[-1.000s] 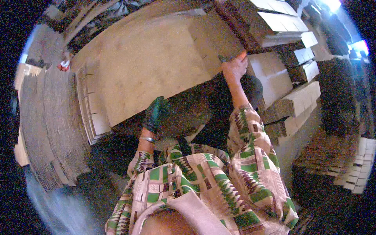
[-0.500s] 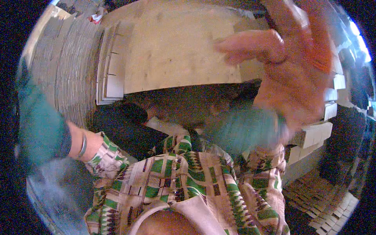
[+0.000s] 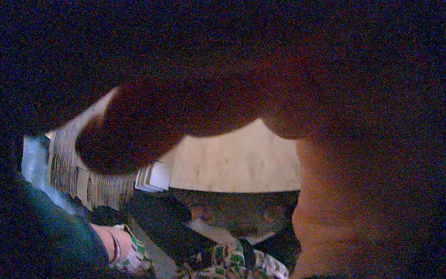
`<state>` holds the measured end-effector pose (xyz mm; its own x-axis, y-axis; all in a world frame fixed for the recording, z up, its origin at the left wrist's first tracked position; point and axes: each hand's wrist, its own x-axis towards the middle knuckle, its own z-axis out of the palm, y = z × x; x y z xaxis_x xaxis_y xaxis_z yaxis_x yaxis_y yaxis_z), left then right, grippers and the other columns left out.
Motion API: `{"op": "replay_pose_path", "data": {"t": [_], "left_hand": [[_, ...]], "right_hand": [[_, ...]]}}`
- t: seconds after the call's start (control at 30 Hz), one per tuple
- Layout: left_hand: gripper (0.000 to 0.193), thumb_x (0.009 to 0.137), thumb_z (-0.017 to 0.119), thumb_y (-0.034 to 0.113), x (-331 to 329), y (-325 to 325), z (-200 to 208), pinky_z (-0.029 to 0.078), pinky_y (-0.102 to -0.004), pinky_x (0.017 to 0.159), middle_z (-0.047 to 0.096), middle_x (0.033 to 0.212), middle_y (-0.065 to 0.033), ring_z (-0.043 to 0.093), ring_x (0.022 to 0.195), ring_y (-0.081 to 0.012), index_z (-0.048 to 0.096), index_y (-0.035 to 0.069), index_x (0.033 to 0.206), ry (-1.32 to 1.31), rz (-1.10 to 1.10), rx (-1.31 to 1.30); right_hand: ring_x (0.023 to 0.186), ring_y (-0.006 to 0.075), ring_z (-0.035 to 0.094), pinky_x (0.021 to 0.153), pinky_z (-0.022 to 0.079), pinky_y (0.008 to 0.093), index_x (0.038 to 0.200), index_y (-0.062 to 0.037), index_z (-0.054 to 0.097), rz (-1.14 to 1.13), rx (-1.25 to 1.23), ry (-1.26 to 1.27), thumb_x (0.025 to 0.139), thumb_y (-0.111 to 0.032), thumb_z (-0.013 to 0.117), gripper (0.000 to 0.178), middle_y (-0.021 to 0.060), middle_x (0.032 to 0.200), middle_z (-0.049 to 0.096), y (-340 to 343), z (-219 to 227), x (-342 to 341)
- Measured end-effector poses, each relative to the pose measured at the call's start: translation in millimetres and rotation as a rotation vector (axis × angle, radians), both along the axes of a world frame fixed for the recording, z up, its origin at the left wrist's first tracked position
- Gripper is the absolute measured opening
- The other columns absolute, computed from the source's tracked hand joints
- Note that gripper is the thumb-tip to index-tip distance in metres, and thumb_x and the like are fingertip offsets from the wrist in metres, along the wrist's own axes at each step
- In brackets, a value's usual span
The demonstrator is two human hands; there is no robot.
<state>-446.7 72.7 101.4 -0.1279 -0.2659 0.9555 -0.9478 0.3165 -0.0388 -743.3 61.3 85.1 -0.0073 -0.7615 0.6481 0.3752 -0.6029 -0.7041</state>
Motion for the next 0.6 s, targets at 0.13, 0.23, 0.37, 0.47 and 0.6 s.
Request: {"op": "replay_pose_path", "data": {"t": [0.13, 0.23, 0.37, 0.47, 0.6], "left_hand": [[0.078, 0.09, 0.06, 0.049, -11, 18, -25, 0.031, -0.047, 0.116, 0.045, 0.15, -0.0206, 0.04, 0.139, -0.0341, 0.04, 0.002, 0.149, 0.005, 0.044, 0.026], [0.083, 0.088, 0.062, 0.053, 0, 14, -25, 0.03, -0.0485, 0.117, 0.043, 0.151, -0.0215, 0.038, 0.14, -0.0357, 0.038, 0.003, 0.15, 0.019, 0.067, 0.033], [0.09, 0.085, 0.065, 0.057, 32, 21, -24, 0.028, -0.0504, 0.118, 0.041, 0.153, -0.0227, 0.035, 0.142, -0.0379, 0.036, 0.003, 0.151, 0.064, 0.07, -0.002], [0.095, 0.083, 0.067, 0.06, 53, 17, -58, 0.026, -0.0518, 0.118, 0.039, 0.154, -0.0236, 0.033, 0.144, -0.0395, 0.035, 0.003, 0.152, 0.124, 0.087, 0.054], [0.102, 0.081, 0.069, 0.065, 77, -26, -176, 0.024, -0.0538, 0.119, 0.037, 0.155, -0.0248, 0.03, 0.146, -0.0416, 0.033, 0.003, 0.153, 0.173, 0.294, 0.5]], "right_hand": [[0.121, 0.0294, 0.06, 0.098, 0.051, 0.0379, 0.154, -0.0034, 0.032, 0.039, -0.01, -0.019, 0.073, -0.02, 0.087, 0.099, 0.0159, 0.146, 0.051, 2, -23, -12], [0.123, 0.0298, 0.059, 0.098, 0.05, 0.038, 0.154, -0.0039, 0.031, 0.02, -0.023, -0.004, 0.073, -0.022, 0.088, 0.101, 0.0154, 0.147, 0.049, -1, -18, -9], [0.124, 0.0303, 0.057, 0.1, 0.05, 0.0383, 0.155, -0.0045, 0.03, -0.035, -0.079, 0.029, 0.072, -0.024, 0.089, 0.104, 0.0148, 0.149, 0.048, 13, 0, 16], [0.126, 0.0307, 0.057, 0.1, 0.049, 0.0384, 0.156, -0.005, 0.029, -0.117, -0.075, 0.071, 0.071, -0.026, 0.09, 0.106, 0.0143, 0.15, 0.047, 15, -6, 23], [0.127, 0.0312, 0.055, 0.102, 0.048, 0.0387, 0.157, -0.0056, 0.027, -0.526, 0.02, 0.543, 0.071, -0.028, 0.091, 0.109, 0.0137, 0.152, 0.045, -13, -59, -16]]}}
